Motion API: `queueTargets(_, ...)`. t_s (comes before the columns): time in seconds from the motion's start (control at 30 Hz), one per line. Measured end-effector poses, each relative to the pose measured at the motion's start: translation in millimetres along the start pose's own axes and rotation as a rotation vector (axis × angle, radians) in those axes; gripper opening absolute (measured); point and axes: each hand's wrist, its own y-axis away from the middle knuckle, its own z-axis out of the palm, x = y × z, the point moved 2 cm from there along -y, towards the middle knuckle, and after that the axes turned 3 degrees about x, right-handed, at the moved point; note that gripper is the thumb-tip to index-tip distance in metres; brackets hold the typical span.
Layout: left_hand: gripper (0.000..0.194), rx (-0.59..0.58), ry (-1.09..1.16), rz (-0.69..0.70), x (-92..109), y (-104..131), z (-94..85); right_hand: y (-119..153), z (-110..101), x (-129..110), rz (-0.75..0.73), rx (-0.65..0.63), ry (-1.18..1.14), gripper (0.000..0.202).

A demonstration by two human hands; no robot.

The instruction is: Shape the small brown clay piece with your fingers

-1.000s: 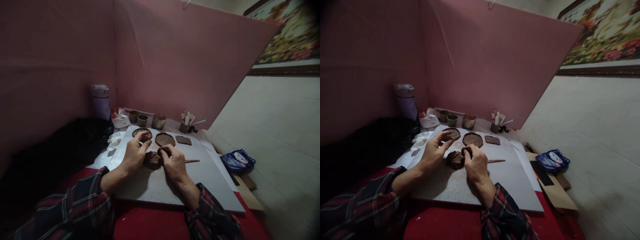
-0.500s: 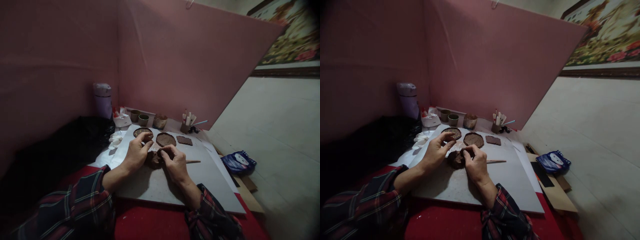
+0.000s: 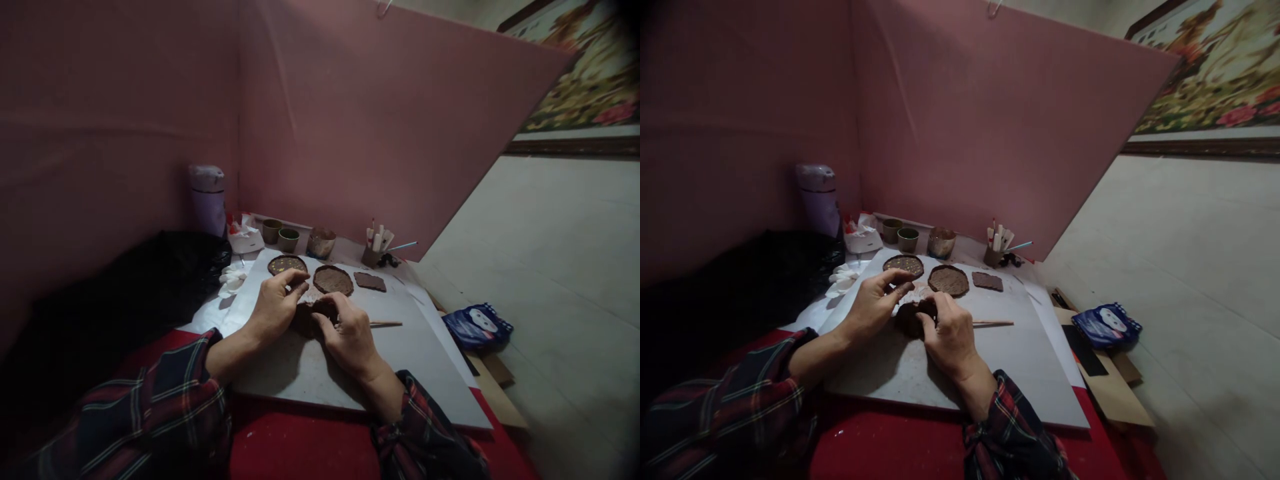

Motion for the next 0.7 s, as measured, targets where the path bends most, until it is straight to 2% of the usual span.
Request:
queueTargets(0.17,0.012,0.008,-0.006,0.02,1.1,-0.6,-1.3,3.0,-0.6,-2.7,-0.137,0.02,0.038,0.01)
queueTargets(0.3,0.013,0.01,0.011,0.015,-1.7,-0.8,-1.1,2.1,-1.1,-3.8,-0.175,0.032,-0.078,0.012)
queueTargets(0.37,0.016,0.019,0.021,0.008,-3.1,-1.0,-0.7,-0.3,-0.8,-2.3,-0.073,0.04,-0.233,0.009)
queueTargets(0.43,0.02,0.024,0.045,-0.006,-3.8,-1.2,-0.3,-3.1,-0.2,0.7,0.116,0.069,-0.473,0.004)
queueTargets(0.57,0.023,0.002,0.045,0.004,-2.3,-0.9,0.6,-7.8,0.6,5.8,0.467,0.175,-0.908,0.026)
queueTargets(0.7,0.024,-0.091,0.06,0.009,0.9,0.9,1.8,-10.8,-0.6,8.1,0.65,0.193,-1.128,0.038)
